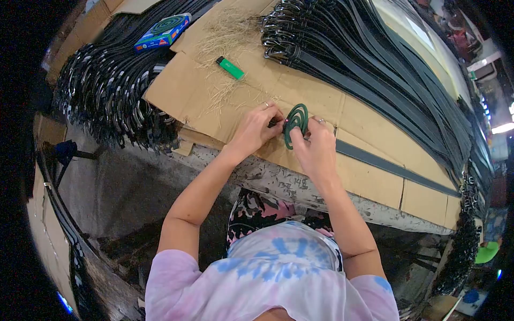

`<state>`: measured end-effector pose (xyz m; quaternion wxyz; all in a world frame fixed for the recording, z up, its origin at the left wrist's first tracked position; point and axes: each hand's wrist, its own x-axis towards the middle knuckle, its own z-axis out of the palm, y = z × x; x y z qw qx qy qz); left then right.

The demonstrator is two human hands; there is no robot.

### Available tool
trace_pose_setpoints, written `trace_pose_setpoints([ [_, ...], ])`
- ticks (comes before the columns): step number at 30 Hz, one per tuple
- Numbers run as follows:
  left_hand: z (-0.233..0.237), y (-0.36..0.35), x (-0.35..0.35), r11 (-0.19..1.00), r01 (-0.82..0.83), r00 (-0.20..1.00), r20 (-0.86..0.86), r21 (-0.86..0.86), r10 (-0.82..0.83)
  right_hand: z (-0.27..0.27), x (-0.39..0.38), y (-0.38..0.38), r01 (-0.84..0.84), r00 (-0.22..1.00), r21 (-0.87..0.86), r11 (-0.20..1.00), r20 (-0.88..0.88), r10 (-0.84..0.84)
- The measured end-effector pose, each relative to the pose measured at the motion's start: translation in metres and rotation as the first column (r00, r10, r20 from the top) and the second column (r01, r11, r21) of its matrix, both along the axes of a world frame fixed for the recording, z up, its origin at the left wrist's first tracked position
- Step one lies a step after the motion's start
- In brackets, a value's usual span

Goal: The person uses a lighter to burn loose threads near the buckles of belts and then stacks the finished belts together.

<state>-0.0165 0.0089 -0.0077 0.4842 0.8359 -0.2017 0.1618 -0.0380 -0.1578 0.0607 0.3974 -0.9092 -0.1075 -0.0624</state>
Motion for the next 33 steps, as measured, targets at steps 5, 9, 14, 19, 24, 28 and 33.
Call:
trace_pose_setpoints([
  [5,0.005,-0.001,-0.002,1.000,0.001,1.000,-0.020,-0.010,-0.001,0.004,0.005,0.001,-0.026,1.000,0.000,1.000,-0.008,0.026],
  [9,0.004,0.000,-0.001,0.998,0.022,0.999,-0.028,-0.054,-0.023,0.006,0.010,0.004,-0.045,0.999,-0.045,0.998,0.010,0.046],
  [14,0.001,0.000,-0.001,0.999,0.024,1.000,-0.012,-0.039,-0.024,0.012,0.009,0.010,-0.042,0.999,-0.055,0.998,0.011,0.043],
  [19,0.001,0.000,-0.001,0.999,0.023,1.000,-0.020,-0.038,-0.023,0.012,0.010,0.009,-0.042,0.999,-0.083,0.996,0.003,0.042],
  [24,-0.002,-0.001,0.000,1.000,0.006,1.000,0.004,-0.025,-0.006,0.017,0.009,0.010,-0.033,0.998,-0.071,0.997,-0.055,0.029],
  [28,-0.003,-0.001,0.001,1.000,0.007,1.000,0.004,-0.022,-0.007,0.014,0.010,0.008,-0.040,0.999,-0.058,0.997,-0.037,0.038],
  [33,-0.002,-0.001,0.001,1.000,0.004,1.000,-0.006,-0.012,-0.004,0.009,0.012,0.006,-0.055,0.998,-0.013,0.998,-0.033,0.054],
])
